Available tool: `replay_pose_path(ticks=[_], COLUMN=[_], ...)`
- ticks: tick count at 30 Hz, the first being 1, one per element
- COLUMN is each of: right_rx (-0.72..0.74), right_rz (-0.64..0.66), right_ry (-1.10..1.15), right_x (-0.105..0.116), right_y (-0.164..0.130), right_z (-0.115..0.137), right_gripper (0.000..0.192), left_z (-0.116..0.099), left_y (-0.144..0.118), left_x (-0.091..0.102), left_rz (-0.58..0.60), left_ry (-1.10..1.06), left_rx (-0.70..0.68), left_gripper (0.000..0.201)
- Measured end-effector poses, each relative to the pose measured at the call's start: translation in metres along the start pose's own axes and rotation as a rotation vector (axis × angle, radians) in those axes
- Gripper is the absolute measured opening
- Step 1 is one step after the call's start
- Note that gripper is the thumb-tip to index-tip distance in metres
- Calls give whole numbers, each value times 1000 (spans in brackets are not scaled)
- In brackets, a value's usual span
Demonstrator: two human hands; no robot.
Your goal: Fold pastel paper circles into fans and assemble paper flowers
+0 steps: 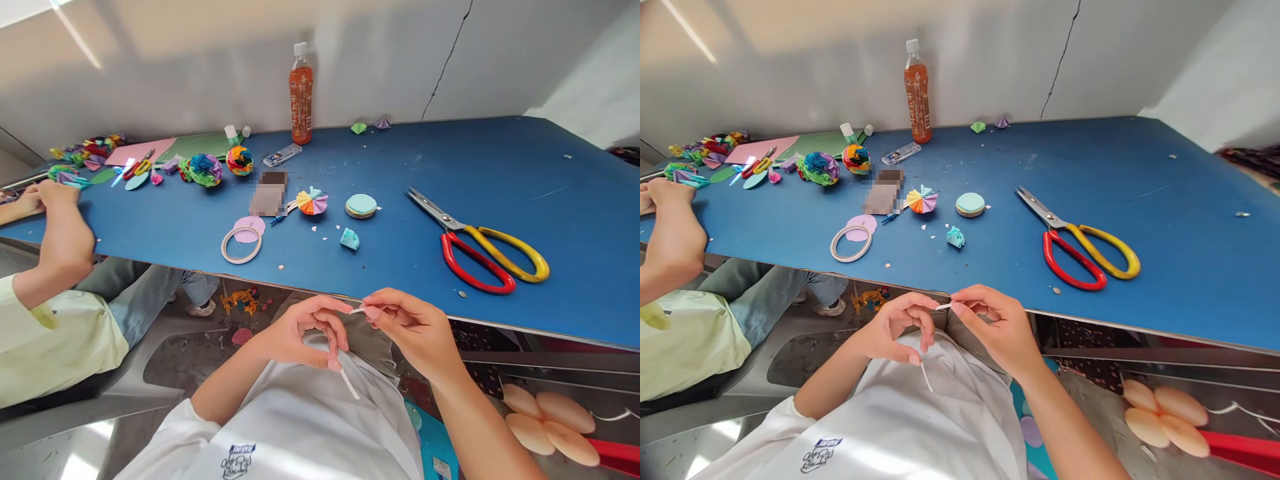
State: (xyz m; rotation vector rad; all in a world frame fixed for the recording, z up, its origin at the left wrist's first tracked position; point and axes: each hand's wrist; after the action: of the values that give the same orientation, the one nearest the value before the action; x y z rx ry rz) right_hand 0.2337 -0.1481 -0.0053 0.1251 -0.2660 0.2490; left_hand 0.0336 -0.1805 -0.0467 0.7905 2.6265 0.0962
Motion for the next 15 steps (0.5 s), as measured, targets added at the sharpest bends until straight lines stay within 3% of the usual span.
replay_pose_path(ticks=[5,10,15], right_rx=[94,140,123], right_rz=[6,11,34], right_ry=[-71,-171,-240], right_x=[4,6,2], right_y=[0,-1,-1], right_z=[-5,1,7], right_gripper=[28,22,23], left_z=[-1,-8,-23], left_y=[3,3,-4], left_x=[-3,-5,-6], left_rz=[-5,-62,-131], left_ry=[34,43,231], left_rx=[8,-8,0], left_gripper=[66,73,55])
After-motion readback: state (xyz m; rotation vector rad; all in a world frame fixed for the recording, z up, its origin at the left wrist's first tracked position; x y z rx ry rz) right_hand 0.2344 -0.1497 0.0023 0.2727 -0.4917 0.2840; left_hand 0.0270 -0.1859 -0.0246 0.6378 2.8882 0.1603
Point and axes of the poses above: each hand's wrist, its own y-axis towards the middle knuckle, its own x-axis out of the back of the hand, z = x × y, and after that the axes turned 4 degrees about -y, right-handed
